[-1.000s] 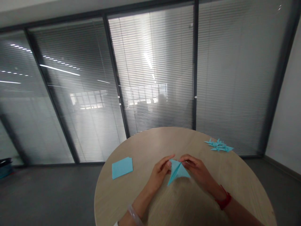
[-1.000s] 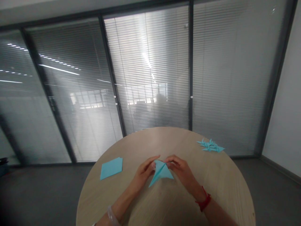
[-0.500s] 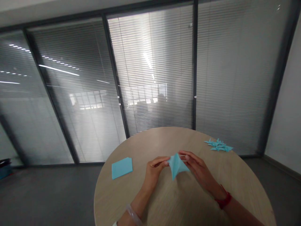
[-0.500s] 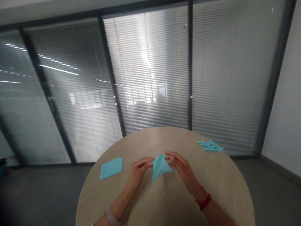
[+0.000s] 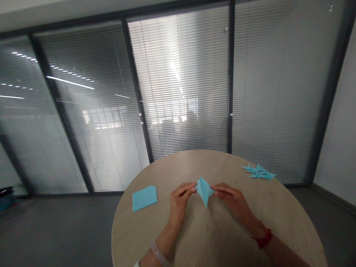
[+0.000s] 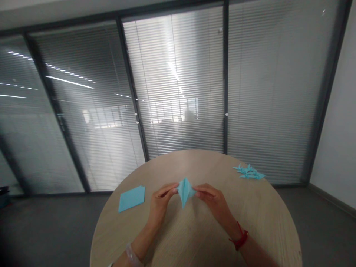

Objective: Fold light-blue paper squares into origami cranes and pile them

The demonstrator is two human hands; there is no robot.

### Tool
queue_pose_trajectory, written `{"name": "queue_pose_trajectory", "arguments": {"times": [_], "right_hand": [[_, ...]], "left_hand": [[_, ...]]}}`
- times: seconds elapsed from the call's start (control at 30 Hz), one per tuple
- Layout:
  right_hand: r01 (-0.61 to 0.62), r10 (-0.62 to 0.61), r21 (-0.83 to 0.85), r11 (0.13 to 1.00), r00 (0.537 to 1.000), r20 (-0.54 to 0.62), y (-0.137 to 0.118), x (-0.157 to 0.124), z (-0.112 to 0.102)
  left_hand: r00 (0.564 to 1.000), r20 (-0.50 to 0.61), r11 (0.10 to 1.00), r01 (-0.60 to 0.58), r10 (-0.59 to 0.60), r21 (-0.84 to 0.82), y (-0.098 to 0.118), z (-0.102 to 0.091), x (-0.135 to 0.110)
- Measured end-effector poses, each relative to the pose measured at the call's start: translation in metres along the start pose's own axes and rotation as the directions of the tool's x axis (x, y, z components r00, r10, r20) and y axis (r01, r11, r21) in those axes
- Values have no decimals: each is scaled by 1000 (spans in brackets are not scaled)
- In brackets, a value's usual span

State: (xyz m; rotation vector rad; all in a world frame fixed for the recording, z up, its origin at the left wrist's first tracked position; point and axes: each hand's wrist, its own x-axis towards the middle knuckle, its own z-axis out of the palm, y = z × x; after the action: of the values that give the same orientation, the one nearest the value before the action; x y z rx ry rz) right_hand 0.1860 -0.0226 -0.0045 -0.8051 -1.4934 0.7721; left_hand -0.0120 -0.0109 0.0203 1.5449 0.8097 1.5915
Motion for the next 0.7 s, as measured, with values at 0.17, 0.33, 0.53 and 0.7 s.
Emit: {"name": "queue_pose_trajectory", "arguments": {"times": [0.17, 0.33, 0.53, 0.7], "right_hand": [[6, -8, -26, 1000, 998, -61, -3, 0, -1], [-15, 13, -18, 1000, 992, -128, -9, 1, -4], [-108, 114, 75, 991, 991, -76, -12, 1, -2], [-88, 92, 49, 995, 993, -79, -9, 1, -1]], "left_hand": [[999, -44, 1000, -4, 4, 2, 1, 0, 0], [998, -59, 1000, -10, 11, 6, 2, 0, -1], [997, -78, 1000, -8, 8, 0, 5, 0, -2], [999, -49, 1000, 9, -8, 7, 4, 1, -2]]}}
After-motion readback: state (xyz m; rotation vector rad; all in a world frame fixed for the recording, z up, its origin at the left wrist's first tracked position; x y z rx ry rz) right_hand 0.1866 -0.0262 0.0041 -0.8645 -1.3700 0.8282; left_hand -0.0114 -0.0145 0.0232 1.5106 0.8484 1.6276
